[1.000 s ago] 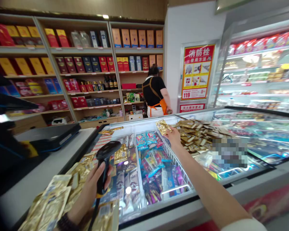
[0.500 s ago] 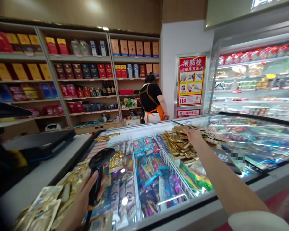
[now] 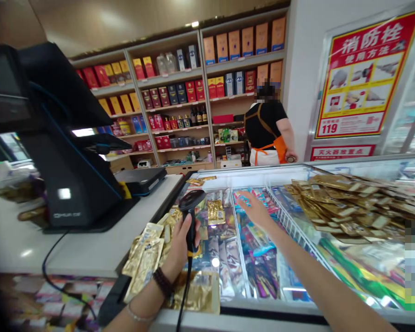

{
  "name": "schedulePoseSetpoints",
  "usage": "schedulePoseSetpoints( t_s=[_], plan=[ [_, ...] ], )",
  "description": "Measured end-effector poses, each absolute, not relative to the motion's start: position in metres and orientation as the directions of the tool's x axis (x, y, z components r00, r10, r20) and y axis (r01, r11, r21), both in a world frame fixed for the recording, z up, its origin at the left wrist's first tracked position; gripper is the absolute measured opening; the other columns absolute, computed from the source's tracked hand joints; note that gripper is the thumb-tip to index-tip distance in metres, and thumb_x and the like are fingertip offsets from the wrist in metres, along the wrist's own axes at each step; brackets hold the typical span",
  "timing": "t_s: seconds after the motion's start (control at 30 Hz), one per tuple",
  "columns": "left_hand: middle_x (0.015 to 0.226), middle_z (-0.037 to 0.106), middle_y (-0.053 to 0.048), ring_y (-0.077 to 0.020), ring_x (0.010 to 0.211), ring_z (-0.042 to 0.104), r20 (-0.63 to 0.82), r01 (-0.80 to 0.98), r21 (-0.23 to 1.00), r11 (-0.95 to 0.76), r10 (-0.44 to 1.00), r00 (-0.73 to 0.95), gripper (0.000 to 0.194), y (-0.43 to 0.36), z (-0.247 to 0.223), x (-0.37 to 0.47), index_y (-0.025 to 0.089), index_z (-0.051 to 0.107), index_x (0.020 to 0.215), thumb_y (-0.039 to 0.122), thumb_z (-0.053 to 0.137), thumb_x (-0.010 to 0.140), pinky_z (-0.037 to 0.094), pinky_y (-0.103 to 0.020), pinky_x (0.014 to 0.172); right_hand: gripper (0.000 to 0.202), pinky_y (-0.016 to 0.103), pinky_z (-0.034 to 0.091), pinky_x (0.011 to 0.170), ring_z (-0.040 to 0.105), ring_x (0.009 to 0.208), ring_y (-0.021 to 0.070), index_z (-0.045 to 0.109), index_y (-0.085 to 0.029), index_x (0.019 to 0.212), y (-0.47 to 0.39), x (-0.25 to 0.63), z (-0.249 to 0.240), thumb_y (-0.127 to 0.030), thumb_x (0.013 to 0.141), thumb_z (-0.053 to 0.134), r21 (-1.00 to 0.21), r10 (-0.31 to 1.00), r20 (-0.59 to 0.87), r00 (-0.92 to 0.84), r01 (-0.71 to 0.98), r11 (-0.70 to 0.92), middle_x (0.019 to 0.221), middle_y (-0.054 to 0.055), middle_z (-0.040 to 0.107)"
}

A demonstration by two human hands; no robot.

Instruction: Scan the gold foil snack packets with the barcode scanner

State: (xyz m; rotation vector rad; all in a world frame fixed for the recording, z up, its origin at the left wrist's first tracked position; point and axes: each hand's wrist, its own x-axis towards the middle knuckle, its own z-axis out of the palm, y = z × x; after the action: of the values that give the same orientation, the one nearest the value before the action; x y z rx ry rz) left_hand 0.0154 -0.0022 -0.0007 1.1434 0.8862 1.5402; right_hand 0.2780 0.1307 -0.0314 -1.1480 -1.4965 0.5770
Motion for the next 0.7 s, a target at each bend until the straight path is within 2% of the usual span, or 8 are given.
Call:
schedulePoseSetpoints(
  t_s=[0.07,0.13,0.2,0.23,0.33,0.43,0.6,0.7],
  plan=[
    [0.071,0.058,0.007,-0.0063,0.044,0.047,0.249,-0.276,0.924,-0.263,0.965,-0.086,0.069,-0.002,-0.001,0.015,0.023,0.059,0.096,0.086,0.081,0.078,0.035,-0.021,0.041,0.043,0.062,0.042,0.131,0.065,0.145,0.0410,0.082,-0.029,0.114,0.124,0.235,-0.044,-0.054,0.080,0.090,-0.786,0.873,0.485,-0.060,0.409,0.464,0.140,0.011,0.079],
    [0.070,0.057,0.008,-0.0061,0.044,0.047,0.256,-0.265,0.926,-0.270,0.963,-0.085,0.068,-0.002,-0.002,0.015,0.023,0.058,0.093,0.085,0.080,0.080,0.035,-0.021,0.042,0.048,0.060,0.044,0.130,0.063,0.147,0.0415,0.081,-0.025,0.122,0.120,0.206,-0.053,-0.052,0.083,0.088,-0.649,0.868,0.470,-0.162,0.603,0.464,0.144,0.014,0.077],
    [0.069,0.055,0.008,-0.0062,0.045,0.047,0.263,-0.256,0.928,-0.272,0.962,-0.071,0.067,-0.003,-0.002,0.015,0.023,0.055,0.090,0.085,0.080,0.081,0.036,-0.021,0.043,0.053,0.059,0.048,0.126,0.066,0.144,0.0427,0.077,-0.022,0.131,0.123,0.194,-0.057,-0.046,0.085,0.087,-0.553,0.887,0.428,-0.173,0.726,0.409,0.144,0.017,0.076],
    [0.070,0.055,0.008,-0.0063,0.045,0.048,0.266,-0.252,0.928,-0.273,0.962,-0.062,0.067,-0.003,-0.002,0.015,0.024,0.054,0.088,0.085,0.079,0.082,0.036,-0.021,0.043,0.058,0.060,0.049,0.124,0.066,0.142,0.0442,0.075,-0.021,0.136,0.127,0.193,-0.058,-0.043,0.084,0.088,-0.547,0.901,0.408,-0.149,0.750,0.372,0.145,0.019,0.075],
    [0.072,0.055,0.007,-0.0061,0.045,0.048,0.275,-0.247,0.929,-0.276,0.961,-0.041,0.068,-0.002,-0.002,0.015,0.024,0.051,0.087,0.085,0.080,0.082,0.035,-0.022,0.042,0.076,0.064,0.047,0.124,0.064,0.144,0.0502,0.070,-0.012,0.145,0.141,0.208,-0.056,-0.037,0.078,0.093,-0.571,0.931,0.355,-0.079,0.770,0.283,0.148,0.027,0.071],
    [0.073,0.055,0.007,-0.0060,0.044,0.049,0.288,-0.236,0.929,-0.284,0.957,-0.018,0.068,-0.001,-0.005,0.016,0.023,0.053,0.090,0.086,0.078,0.083,0.033,-0.022,0.041,0.079,0.062,0.049,0.122,0.066,0.141,0.0500,0.073,-0.013,0.143,0.151,0.233,-0.051,-0.030,0.070,0.098,-0.586,0.953,0.300,-0.043,0.780,0.220,0.141,0.026,0.075],
    [0.073,0.056,0.007,-0.0051,0.042,0.048,0.300,-0.214,0.932,-0.292,0.954,0.003,0.069,-0.001,-0.008,0.018,0.022,0.054,0.087,0.087,0.079,0.082,0.034,-0.021,0.041,0.069,0.052,0.059,0.109,0.076,0.125,0.0436,0.082,-0.019,0.126,0.151,0.267,-0.048,-0.016,0.059,0.098,-0.639,0.972,0.233,-0.009,0.753,0.160,0.127,0.018,0.081],
    [0.073,0.057,0.007,-0.0054,0.043,0.049,0.303,-0.214,0.932,-0.294,0.953,0.012,0.069,-0.001,-0.009,0.018,0.022,0.054,0.089,0.087,0.079,0.081,0.034,-0.021,0.041,0.049,0.047,0.064,0.095,0.081,0.100,0.0369,0.085,-0.020,0.110,0.148,0.276,-0.052,-0.014,0.061,0.092,-0.704,0.976,0.217,-0.023,0.689,0.172,0.101,0.009,0.085]
  ],
)
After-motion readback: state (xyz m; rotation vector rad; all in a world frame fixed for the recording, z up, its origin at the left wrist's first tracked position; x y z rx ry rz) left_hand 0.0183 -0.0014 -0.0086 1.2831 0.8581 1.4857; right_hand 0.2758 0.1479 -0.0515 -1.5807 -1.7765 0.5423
